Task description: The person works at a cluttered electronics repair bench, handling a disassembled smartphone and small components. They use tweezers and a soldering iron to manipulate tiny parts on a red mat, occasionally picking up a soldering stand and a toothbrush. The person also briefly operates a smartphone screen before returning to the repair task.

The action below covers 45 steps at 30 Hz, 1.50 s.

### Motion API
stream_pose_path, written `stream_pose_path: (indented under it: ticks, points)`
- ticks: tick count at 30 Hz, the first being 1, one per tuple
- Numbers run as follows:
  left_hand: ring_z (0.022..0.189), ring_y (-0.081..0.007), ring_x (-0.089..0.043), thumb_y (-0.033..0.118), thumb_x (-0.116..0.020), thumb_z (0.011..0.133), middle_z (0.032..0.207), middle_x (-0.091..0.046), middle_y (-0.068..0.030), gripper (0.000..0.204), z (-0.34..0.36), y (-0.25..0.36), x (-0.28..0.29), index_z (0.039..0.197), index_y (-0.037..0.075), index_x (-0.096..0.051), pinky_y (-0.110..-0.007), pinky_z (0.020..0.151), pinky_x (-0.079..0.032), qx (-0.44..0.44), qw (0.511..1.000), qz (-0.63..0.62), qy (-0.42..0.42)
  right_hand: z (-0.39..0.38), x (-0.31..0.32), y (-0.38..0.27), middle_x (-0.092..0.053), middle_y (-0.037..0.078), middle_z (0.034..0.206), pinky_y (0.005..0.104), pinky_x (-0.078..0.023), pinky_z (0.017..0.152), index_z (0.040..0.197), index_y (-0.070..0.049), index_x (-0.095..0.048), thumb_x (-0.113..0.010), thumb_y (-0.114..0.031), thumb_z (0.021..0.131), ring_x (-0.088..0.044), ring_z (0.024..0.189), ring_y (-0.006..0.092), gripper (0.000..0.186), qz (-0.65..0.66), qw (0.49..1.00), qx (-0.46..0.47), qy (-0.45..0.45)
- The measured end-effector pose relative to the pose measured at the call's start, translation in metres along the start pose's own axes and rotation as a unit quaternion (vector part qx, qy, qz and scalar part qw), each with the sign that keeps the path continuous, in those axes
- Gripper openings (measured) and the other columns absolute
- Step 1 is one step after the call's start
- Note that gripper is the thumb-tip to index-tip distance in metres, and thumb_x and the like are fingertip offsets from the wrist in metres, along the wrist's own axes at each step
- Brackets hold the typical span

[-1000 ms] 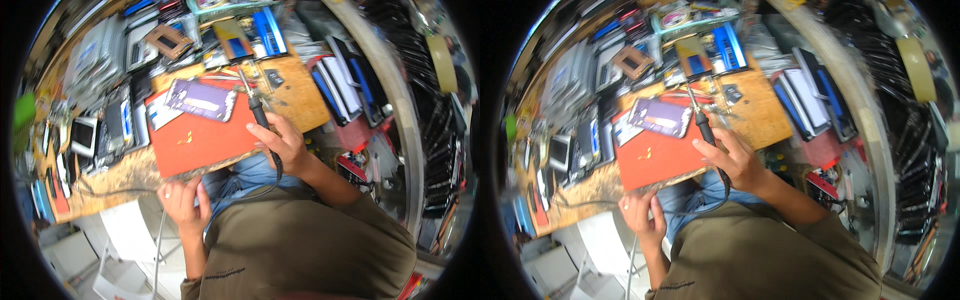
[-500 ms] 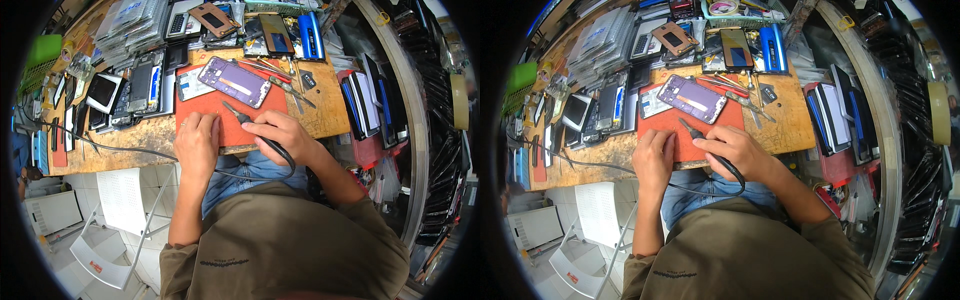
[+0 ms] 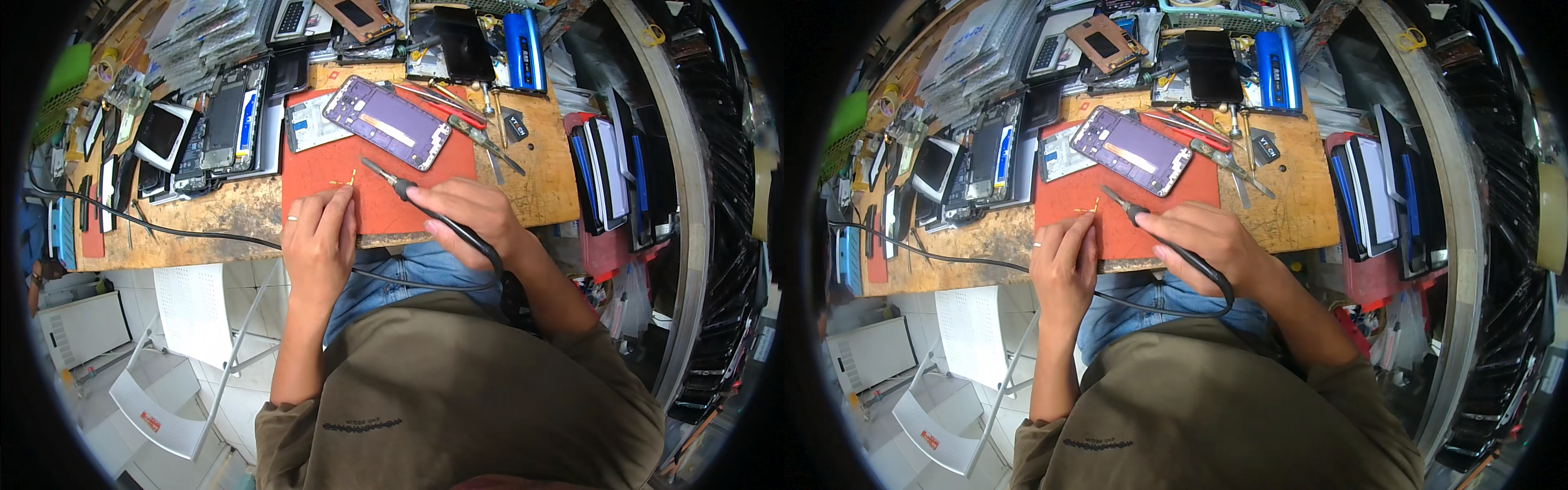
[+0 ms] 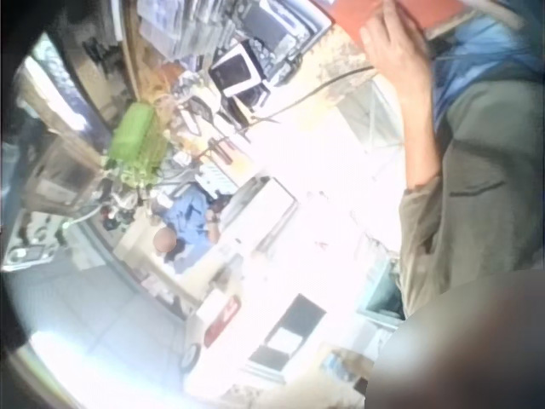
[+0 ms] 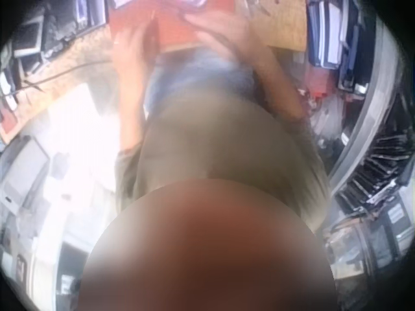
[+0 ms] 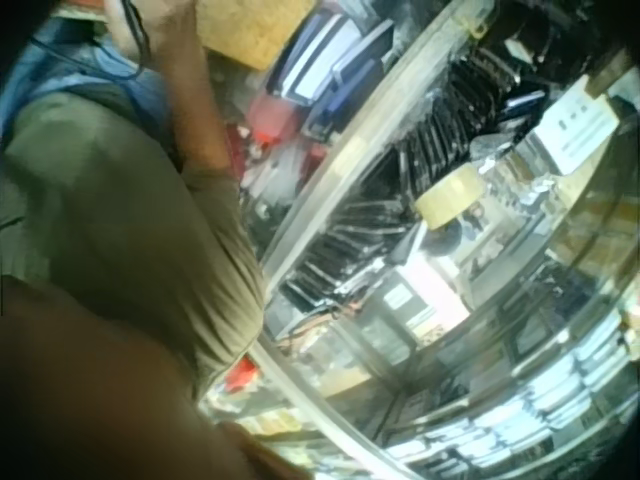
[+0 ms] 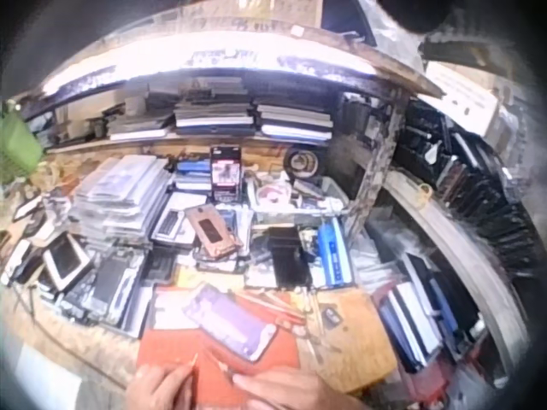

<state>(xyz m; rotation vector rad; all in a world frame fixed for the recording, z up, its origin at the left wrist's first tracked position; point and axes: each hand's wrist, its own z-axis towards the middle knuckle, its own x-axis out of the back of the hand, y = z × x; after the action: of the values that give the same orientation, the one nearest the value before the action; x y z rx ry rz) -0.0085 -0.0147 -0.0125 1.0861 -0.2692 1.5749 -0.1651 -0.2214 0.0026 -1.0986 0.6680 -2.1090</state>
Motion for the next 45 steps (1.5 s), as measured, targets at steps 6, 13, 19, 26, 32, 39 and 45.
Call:
stream_pose_path:
  ticks: [6, 13, 19, 26, 32, 39, 45]
  points:
    - [0.104, -0.0251, -0.067, 0.018, -0.075, 0.098, 0.106, -0.074, -0.0037, 0.022, -0.002, 0.002, 0.002, 0.118, 0.01, -0.081, -0.044, 0.103, -0.043, -0.03, 0.996, 0.084, -0.008, -0.001, 0.007, 0.009, -0.07, 0.013, 0.099, 0.0376, -0.057, 0.072, 0.125, -0.002, -0.078, -0.081, 0.005, 0.084, -0.071, 0.084, 0.0286, 0.042, 0.025, 0.998, 0.047, -0.032]
    - [0.106, -0.0222, -0.066, 0.023, -0.078, 0.095, 0.109, -0.072, -0.0003, 0.024, -0.002, -0.002, -0.002, 0.117, 0.015, -0.081, -0.045, 0.106, -0.041, -0.026, 0.995, 0.096, 0.0, -0.002, -0.003, 0.006, -0.073, 0.015, 0.098, 0.0376, -0.056, 0.068, 0.121, 0.003, -0.076, -0.078, 0.002, 0.084, -0.072, 0.081, 0.029, 0.037, 0.015, 1.0, 0.01, -0.008]
    - [0.105, -0.0242, -0.067, 0.019, -0.077, 0.095, 0.105, -0.072, -0.0028, 0.023, -0.002, 0.0, -0.003, 0.117, 0.012, -0.081, -0.044, 0.106, -0.041, -0.007, 0.997, 0.081, -0.003, -0.001, -0.005, 0.01, -0.072, 0.015, 0.099, 0.0375, -0.057, 0.068, 0.121, 0.004, -0.075, -0.079, 0.004, 0.082, -0.072, 0.081, 0.0284, 0.039, 0.003, 0.998, 0.055, -0.028]
    - [0.106, -0.0224, -0.065, 0.021, -0.078, 0.093, 0.107, -0.071, -0.0003, 0.022, 0.0, 0.001, -0.003, 0.115, 0.015, -0.08, -0.045, 0.108, -0.041, -0.01, 0.996, 0.09, -0.003, -0.003, -0.005, 0.008, -0.07, 0.013, 0.102, 0.0371, -0.056, 0.07, 0.123, 0.002, -0.077, -0.08, 0.007, 0.082, -0.07, 0.084, 0.0275, 0.041, -0.002, 0.998, 0.055, -0.037]
    - [0.107, -0.0229, -0.065, 0.02, -0.078, 0.092, 0.105, -0.069, -0.0007, 0.023, 0.0, 0.001, -0.003, 0.115, 0.016, -0.079, -0.046, 0.109, -0.041, -0.009, 0.996, 0.09, 0.0, -0.003, -0.007, 0.006, -0.069, 0.012, 0.101, 0.0366, -0.055, 0.07, 0.125, -0.001, -0.078, -0.08, 0.008, 0.081, -0.069, 0.084, 0.0265, 0.044, -0.007, 0.998, 0.046, -0.042]
    - [0.11, -0.0234, -0.065, 0.018, -0.078, 0.091, 0.105, -0.068, -0.0015, 0.024, 0.002, 0.003, -0.004, 0.115, 0.015, -0.079, -0.047, 0.111, -0.041, -0.009, 0.995, 0.103, -0.003, -0.004, -0.008, 0.005, -0.067, 0.01, 0.099, 0.0345, -0.054, 0.068, 0.124, -0.002, -0.078, -0.082, 0.01, 0.078, -0.067, 0.083, 0.0252, 0.048, -0.039, 0.996, 0.061, -0.055]
    - [0.111, -0.0235, -0.065, 0.017, -0.078, 0.091, 0.105, -0.068, -0.0015, 0.025, 0.002, 0.003, -0.004, 0.116, 0.015, -0.079, -0.048, 0.112, -0.04, -0.009, 0.994, 0.106, -0.004, -0.005, -0.011, 0.004, -0.062, 0.006, 0.096, 0.0376, -0.055, 0.074, 0.124, -0.006, -0.076, -0.085, 0.003, 0.079, -0.064, 0.086, 0.0253, 0.046, -0.048, 0.996, 0.057, -0.047]
